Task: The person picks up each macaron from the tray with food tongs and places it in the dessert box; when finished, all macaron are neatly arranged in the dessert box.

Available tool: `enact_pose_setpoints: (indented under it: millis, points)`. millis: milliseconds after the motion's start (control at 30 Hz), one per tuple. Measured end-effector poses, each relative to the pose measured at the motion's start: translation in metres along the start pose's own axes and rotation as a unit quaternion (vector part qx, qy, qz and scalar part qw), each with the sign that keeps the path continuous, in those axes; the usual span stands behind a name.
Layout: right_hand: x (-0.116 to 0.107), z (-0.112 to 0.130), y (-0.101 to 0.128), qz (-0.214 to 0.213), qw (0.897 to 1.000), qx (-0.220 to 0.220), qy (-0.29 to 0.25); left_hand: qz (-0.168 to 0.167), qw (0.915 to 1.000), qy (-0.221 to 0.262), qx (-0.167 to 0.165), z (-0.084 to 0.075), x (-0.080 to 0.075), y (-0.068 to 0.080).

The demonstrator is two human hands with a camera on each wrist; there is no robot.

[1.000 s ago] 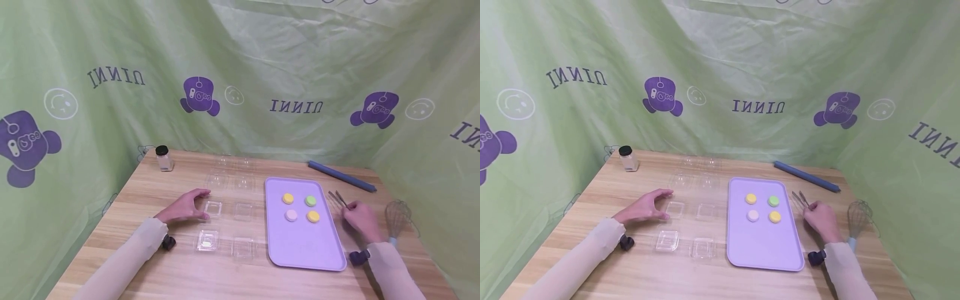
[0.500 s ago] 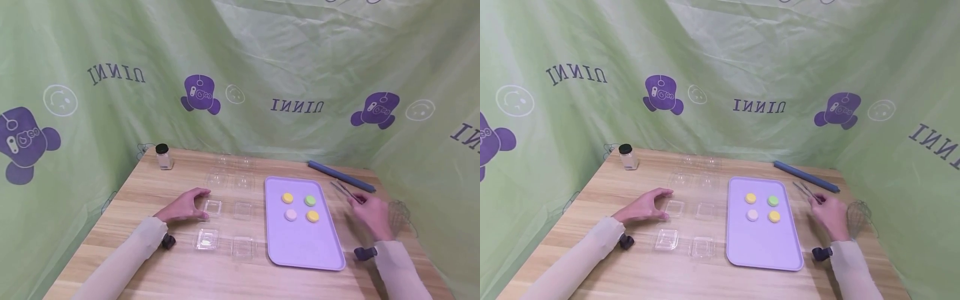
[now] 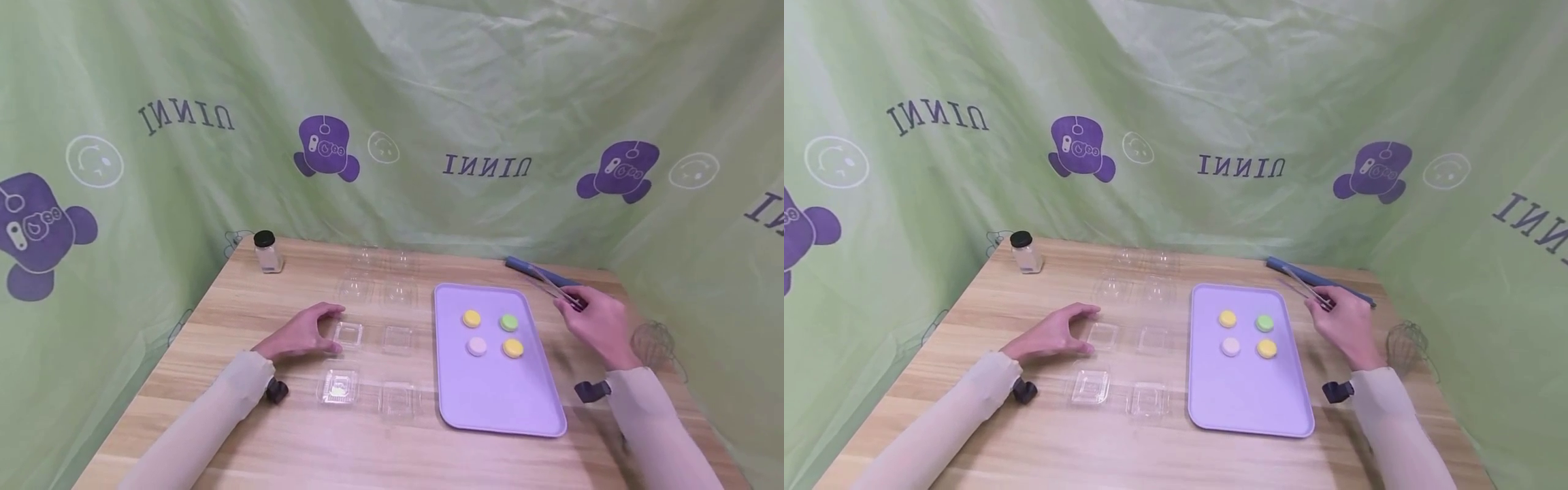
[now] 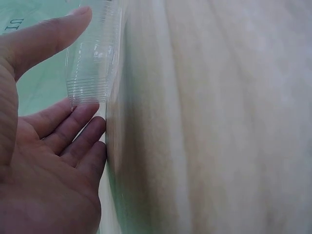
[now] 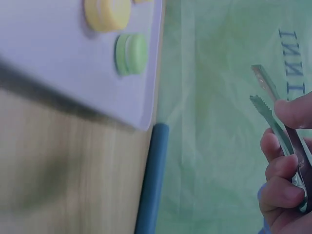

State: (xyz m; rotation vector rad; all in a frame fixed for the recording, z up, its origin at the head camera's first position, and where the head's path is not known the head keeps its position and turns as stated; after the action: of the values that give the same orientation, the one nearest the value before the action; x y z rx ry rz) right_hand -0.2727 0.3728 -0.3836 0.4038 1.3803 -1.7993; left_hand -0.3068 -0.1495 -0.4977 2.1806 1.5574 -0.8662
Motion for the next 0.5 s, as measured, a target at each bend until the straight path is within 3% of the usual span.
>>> enact_pose_setpoints:
  millis: [400, 500]
  points:
    - [0.024, 0.026, -0.003, 0.008, 0.998, -0.033, -0.049, -0.005, 0.9999, -0.001, -0.012, -0.001, -0.001, 0.000]
    - [0.035, 0.030, 0.000, 0.037, 0.997, -0.044, -0.044, -0.006, 0.9999, 0.001, -0.013, 0.000, -0.002, 0.000]
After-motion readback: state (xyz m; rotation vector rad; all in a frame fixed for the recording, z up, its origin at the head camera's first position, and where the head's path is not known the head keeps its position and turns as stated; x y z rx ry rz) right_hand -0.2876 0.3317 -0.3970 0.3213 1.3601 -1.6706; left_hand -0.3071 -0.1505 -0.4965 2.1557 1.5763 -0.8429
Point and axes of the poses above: each hand's wrist, its own y-axis away from the middle knuckle, its own x-axis out of the palm, z = x × y, the point moved 7 cm from there along -y, towards the middle knuckle, and after that the axes turned 10 degrees about -z, right-handed, at the moved point
